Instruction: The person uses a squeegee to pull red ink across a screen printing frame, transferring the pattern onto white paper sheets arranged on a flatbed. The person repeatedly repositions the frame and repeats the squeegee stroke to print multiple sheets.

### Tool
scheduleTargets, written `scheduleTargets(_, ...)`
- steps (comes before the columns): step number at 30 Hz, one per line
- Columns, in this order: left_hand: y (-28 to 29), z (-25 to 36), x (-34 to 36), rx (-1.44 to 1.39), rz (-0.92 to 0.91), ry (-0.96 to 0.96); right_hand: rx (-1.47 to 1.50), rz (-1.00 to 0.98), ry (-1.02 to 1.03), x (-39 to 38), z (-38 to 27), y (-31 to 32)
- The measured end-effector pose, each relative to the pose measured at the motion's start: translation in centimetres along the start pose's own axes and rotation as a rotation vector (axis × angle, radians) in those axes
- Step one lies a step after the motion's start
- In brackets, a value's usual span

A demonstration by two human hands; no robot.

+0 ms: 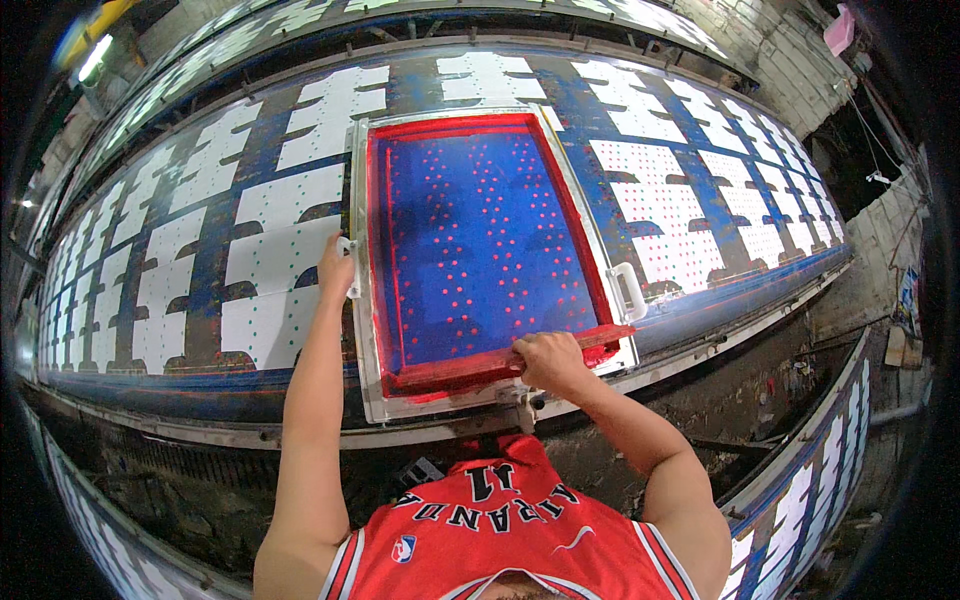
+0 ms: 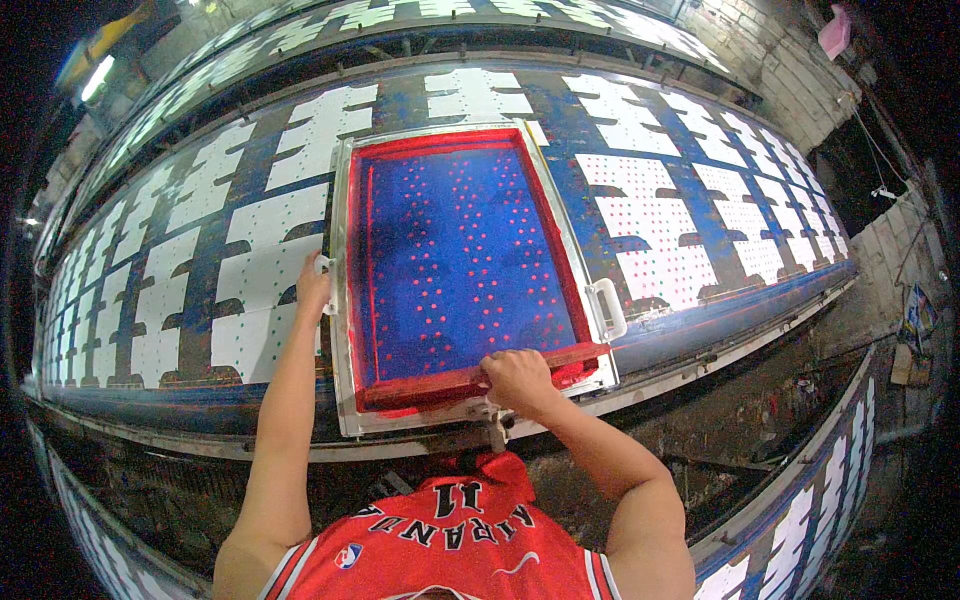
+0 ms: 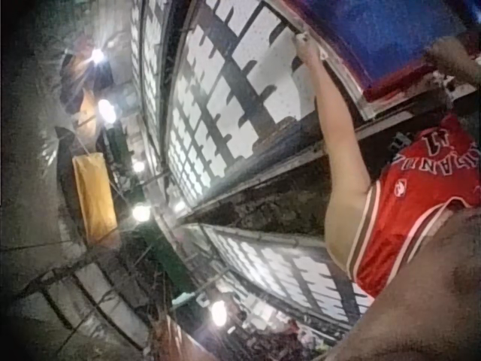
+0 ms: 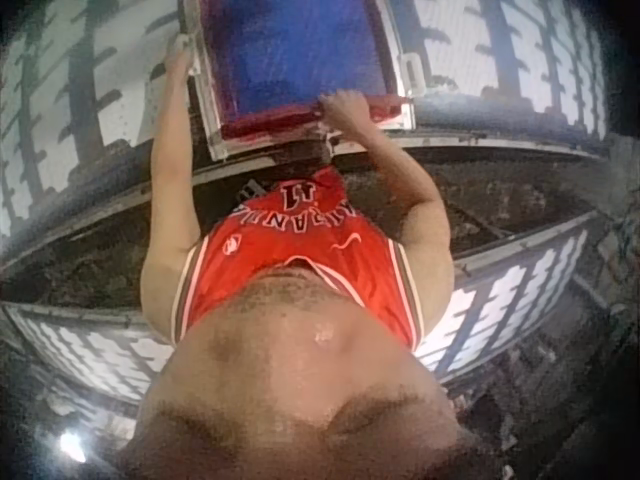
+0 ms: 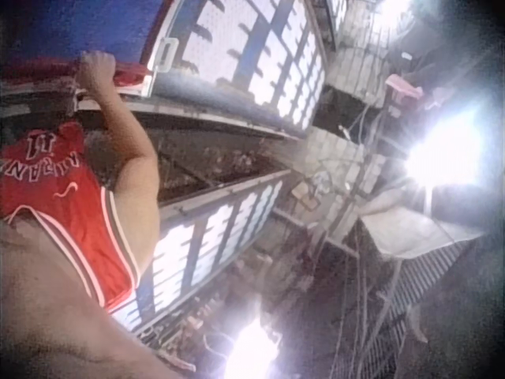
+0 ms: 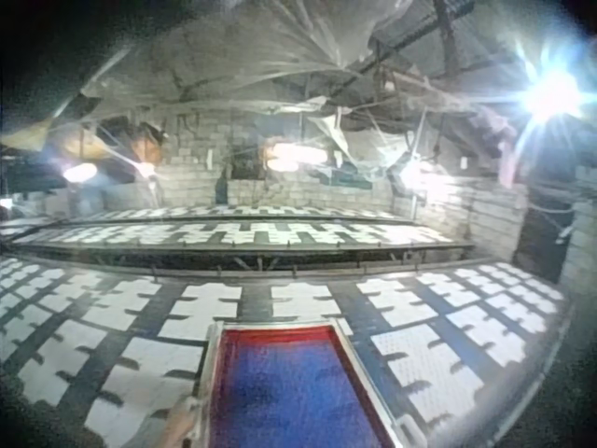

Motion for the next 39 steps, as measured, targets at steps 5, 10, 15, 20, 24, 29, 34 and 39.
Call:
scheduleTargets(5,-0.3,-0.3,0.4,-0.018,-0.026,0.010,0.020,-0.052,-0.029,0.1,-0.1,1.3)
scheduleTargets(10,-1.1,-1.2,1.3,0.063,-0.022,0.033,0.034,-0.071,-0.022,-1.7,-0.9,0.6)
scheduleTargets(15,-1.3,-1.8,1.7,0.033,-0.035,0.096,-0.033,0.128,0.060,-3.4,-2.7,-0.4)
scheduleTargets(20,-1.2,-1.2,1.4,-0.041,-0.035,0.069,-0.072,0.248,0.128,-1.4,-1.2,-0.5)
scheduleTargets(24,-1.1,-1.5,1.1,-0.090,-0.048,0.111,-0.101,0.193,0.061,2.8,2.8,-0.6)
scheduleTargets(29,-0.6,-1.1,0.5,-0.035,-0.053,0.163,-0.163,0.127,0.020,10.4,9.1,-0.4)
scheduleTargets(34,0.0,0.2,-0.4,0.092,0.020,0.121,-0.208,0.110,0.029,18.8,15.6,0.4)
scheduleTargets(39,0.2,0.1,-0.5,0.111,0.035,0.180,-0.277,0.177,0.055,27.0,21.5,1.4)
Point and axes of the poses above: each hand's wrist, its own x-axis towards the middle knuckle, its own y-axis out of the back of the hand, z = x × y, the point moved 9 cm from there along x, towards the middle knuckle, and after that the axes turned 15 degrees about y, right-handed, at the moved point
